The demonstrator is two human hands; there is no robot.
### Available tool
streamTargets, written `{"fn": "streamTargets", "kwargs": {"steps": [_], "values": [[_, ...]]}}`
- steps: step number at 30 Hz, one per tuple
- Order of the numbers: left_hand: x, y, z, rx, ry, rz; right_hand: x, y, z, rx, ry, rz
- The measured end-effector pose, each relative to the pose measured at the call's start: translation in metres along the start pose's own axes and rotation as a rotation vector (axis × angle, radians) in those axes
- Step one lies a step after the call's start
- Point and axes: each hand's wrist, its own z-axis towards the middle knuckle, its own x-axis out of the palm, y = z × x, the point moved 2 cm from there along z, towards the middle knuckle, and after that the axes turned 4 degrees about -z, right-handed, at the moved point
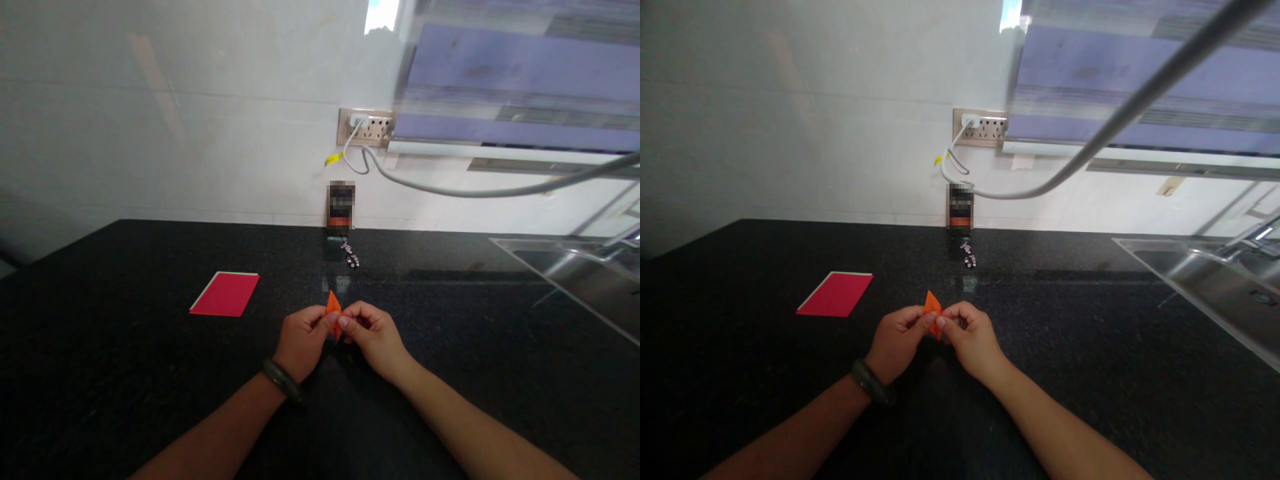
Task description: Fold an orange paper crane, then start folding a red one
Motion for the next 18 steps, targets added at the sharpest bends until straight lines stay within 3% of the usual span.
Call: {"fn": "streamTargets", "kwargs": {"steps": [6,13,18], "values": [[0.0036,-0.0020,0.0001,-0.001,0.067,-0.157,-0.0007,0.0032,-0.0005,-0.026,0.030,0.001],[0.0011,0.0006,0.0010,-0.028,-0.016,-0.121,0.0004,-0.0014,0.0019,0.053,-0.031,0.049],[0.0032,0.0024,0.0021,-0.060,0.031,-0.249,0.0004,-0.0030,0.0026,0.075,-0.034,0.131]]}}
